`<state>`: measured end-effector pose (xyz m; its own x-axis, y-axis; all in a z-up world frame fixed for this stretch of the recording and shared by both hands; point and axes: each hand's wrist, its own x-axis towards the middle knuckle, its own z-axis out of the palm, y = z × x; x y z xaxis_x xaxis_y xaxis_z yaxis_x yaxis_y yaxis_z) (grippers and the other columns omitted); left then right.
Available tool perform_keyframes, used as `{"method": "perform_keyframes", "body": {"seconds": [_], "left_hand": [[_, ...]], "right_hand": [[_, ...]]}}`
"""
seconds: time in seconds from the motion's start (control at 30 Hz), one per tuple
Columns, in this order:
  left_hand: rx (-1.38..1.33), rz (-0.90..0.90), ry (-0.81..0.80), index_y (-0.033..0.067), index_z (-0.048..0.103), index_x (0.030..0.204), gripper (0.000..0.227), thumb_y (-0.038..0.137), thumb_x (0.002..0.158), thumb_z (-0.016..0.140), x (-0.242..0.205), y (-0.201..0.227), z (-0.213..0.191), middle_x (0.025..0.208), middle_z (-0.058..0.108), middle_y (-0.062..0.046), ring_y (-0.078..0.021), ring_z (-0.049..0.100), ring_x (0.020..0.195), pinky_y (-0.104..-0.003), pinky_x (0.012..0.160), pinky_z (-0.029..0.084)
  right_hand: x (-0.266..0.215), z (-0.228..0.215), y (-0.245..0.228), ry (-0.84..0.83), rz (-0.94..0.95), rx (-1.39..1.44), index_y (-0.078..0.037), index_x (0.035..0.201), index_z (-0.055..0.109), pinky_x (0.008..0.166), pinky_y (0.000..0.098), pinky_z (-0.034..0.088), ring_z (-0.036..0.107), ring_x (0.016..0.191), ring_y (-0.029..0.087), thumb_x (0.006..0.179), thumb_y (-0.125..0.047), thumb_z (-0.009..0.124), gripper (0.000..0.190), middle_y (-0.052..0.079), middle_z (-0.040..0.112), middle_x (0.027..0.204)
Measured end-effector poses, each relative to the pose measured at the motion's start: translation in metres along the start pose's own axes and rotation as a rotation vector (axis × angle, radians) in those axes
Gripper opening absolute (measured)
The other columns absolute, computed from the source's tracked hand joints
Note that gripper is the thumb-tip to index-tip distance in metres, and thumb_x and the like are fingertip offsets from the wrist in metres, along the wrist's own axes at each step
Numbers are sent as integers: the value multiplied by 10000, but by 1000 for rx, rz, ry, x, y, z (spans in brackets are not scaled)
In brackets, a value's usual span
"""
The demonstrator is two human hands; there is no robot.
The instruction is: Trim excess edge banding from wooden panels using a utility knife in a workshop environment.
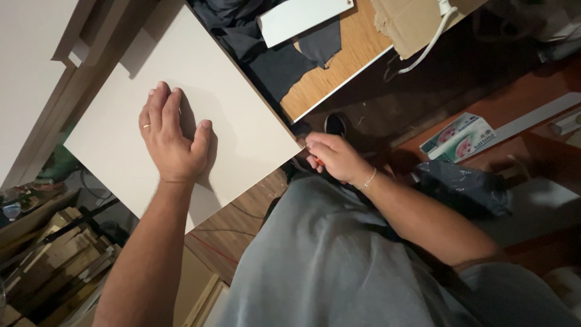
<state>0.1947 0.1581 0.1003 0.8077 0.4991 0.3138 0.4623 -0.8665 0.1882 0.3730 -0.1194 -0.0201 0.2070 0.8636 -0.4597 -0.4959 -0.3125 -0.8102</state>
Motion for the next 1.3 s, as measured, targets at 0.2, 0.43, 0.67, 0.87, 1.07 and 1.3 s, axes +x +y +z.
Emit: {"method": "perform_keyframes", "body": {"seconds": [0.2,0.43,0.67,0.87,1.07,1.3], "left_hand": [[-3,-2,17,-6,640,1369,627,453,948,707,-1,2,1,1440,581,-213,-414,544,1344,-508,1135,371],[-8,11,-1,5,629,1380,640,505,981,659,-1,-1,0,1455,570,-207,-408,536,1356,-507,1143,367],[-9,-19,-24,7,631,1390,657,515,974,657,-1,1,-1,1466,559,-202,-399,526,1367,-500,1153,358],[-8,-13,-28,4,622,1391,665,536,992,637,-1,2,-2,1466,558,-213,-409,528,1364,-507,1148,361],[-5,-6,-17,-1,636,1379,647,493,963,681,-4,-3,1,1460,562,-206,-411,531,1355,-507,1141,366],[-11,-7,-23,-13,632,1378,649,484,963,687,-2,1,-2,1459,562,-217,-418,533,1356,-515,1144,375]], "right_hand": [[3,-2,9,-16,-26,37,-57,888,706,530,304,472,566,504,202,987,-142,489,253,117,597,587],[-1,-3,8,-27,-63,18,-69,805,667,518,288,461,591,477,195,979,-148,501,253,116,610,566],[-3,1,-4,-37,-76,-7,-91,714,610,519,273,432,576,463,176,957,-156,503,274,87,596,552],[-14,4,-23,-22,-72,-16,-90,715,613,538,289,442,581,455,182,974,-163,494,295,89,606,547],[-16,7,-28,-2,-24,-10,-92,734,629,512,284,430,564,451,189,969,-168,508,275,98,593,543],[-24,9,-32,22,-10,14,-43,803,664,505,290,427,557,453,191,978,-160,511,260,110,589,549]]}}
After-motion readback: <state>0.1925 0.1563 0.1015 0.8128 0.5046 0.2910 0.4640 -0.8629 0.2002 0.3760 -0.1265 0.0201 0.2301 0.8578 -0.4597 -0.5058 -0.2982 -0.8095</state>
